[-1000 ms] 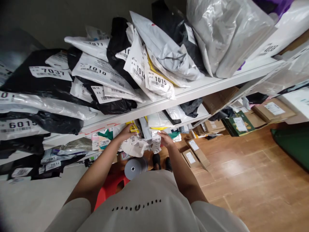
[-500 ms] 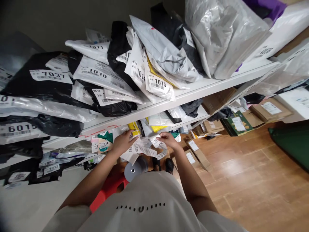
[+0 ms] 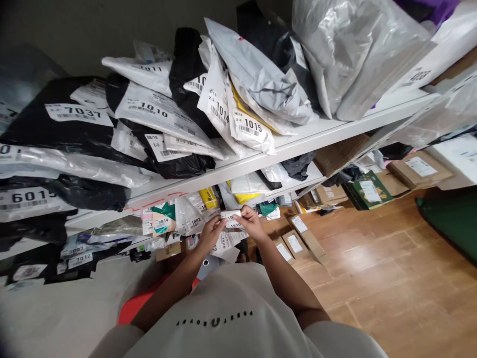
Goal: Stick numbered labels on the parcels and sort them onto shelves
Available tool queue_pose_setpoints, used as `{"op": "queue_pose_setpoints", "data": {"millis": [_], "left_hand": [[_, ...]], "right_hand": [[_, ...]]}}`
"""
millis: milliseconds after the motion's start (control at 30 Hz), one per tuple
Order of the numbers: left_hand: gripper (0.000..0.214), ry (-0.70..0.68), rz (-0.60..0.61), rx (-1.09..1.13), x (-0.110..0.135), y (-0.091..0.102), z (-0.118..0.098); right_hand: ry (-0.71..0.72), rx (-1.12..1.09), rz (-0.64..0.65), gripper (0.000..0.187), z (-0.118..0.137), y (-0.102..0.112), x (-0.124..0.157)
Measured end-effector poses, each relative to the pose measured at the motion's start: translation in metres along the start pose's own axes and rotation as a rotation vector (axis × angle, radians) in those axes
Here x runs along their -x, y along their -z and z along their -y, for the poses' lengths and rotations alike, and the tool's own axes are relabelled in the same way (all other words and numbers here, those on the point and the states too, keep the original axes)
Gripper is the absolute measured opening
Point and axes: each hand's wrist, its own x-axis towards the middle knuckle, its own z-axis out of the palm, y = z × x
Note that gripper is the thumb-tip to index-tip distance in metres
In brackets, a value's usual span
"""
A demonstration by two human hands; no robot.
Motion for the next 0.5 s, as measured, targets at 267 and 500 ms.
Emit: {"op": "queue_pose_setpoints", "data": {"millis": [267,500], "left_hand": [[0.029,-0.242,-0.16,-0.748,-0.023,0.045,-0.013],[0.036,-0.123,0.002,-0.312,-0.063,0.075,-0.004]], "right_hand": [[-0.323,-0.273,-0.038,0.041,-0.026,-0.038,-0.029],[-0.214,-0.157,-0.155,0.04,-0.048,-0.079,-0.057]]}}
